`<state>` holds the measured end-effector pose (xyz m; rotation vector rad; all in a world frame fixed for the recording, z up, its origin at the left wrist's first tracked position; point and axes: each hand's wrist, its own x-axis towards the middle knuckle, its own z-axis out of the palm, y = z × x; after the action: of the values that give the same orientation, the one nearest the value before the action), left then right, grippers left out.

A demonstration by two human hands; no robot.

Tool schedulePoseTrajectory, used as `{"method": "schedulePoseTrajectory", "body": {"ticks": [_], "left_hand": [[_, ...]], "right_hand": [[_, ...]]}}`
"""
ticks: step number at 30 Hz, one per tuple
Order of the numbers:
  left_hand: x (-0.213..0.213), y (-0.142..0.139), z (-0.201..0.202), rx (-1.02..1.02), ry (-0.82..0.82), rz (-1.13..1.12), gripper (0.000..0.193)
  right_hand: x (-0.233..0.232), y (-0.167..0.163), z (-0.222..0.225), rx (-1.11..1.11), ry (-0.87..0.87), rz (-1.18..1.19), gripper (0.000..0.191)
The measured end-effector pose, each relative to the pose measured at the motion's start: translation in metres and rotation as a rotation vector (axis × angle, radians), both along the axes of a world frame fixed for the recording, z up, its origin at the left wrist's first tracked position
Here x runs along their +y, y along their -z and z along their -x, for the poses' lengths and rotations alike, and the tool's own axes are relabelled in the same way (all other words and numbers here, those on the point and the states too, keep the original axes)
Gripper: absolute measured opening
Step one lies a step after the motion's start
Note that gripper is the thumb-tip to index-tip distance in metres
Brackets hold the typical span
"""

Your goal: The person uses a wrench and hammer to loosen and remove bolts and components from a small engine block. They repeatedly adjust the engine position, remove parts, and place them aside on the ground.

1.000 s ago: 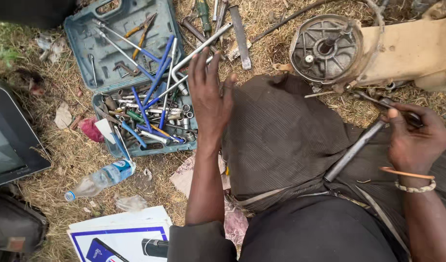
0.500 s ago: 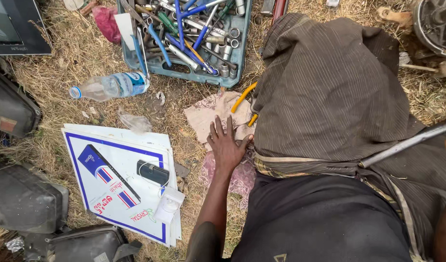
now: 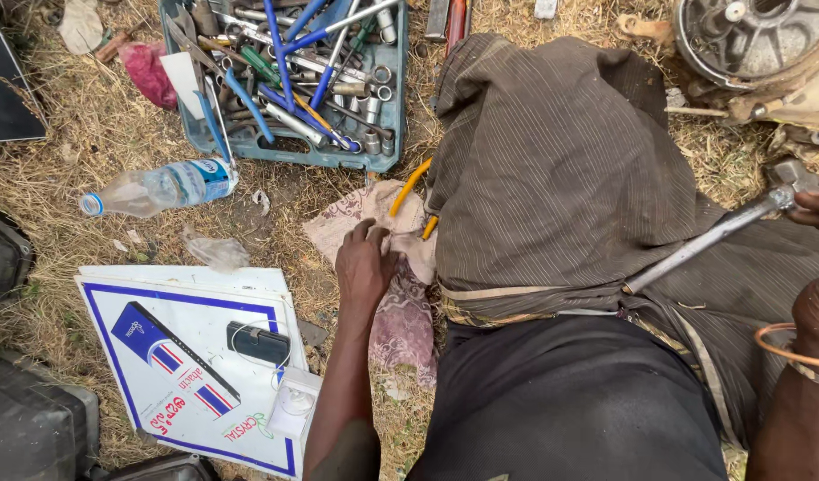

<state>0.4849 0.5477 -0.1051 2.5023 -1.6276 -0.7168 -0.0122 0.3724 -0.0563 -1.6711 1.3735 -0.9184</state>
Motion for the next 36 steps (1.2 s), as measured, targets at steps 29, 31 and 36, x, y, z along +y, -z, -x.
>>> {"method": "schedulePoseTrajectory", "body": {"ticks": [29, 31, 36], "left_hand": [[-0.044, -0.1, 0.145, 0.711, 0.635, 0.114, 0.024], [-0.019, -0.076, 0.121, 0.688, 0.126, 0.409, 0.028], [0.101, -0.012, 0.017, 0.247, -0.899, 0.351, 0.048]], "right_hand": [[-0.029, 0.069, -0.055, 0.314, -0.087, -0.475, 0.069], [-0.032, 0.097, -0.052, 0.527, -0.197, -0.527, 0.08], [-0.035, 0.156, -0.006, 0.754, -0.245, -0.446, 0.083]]}}
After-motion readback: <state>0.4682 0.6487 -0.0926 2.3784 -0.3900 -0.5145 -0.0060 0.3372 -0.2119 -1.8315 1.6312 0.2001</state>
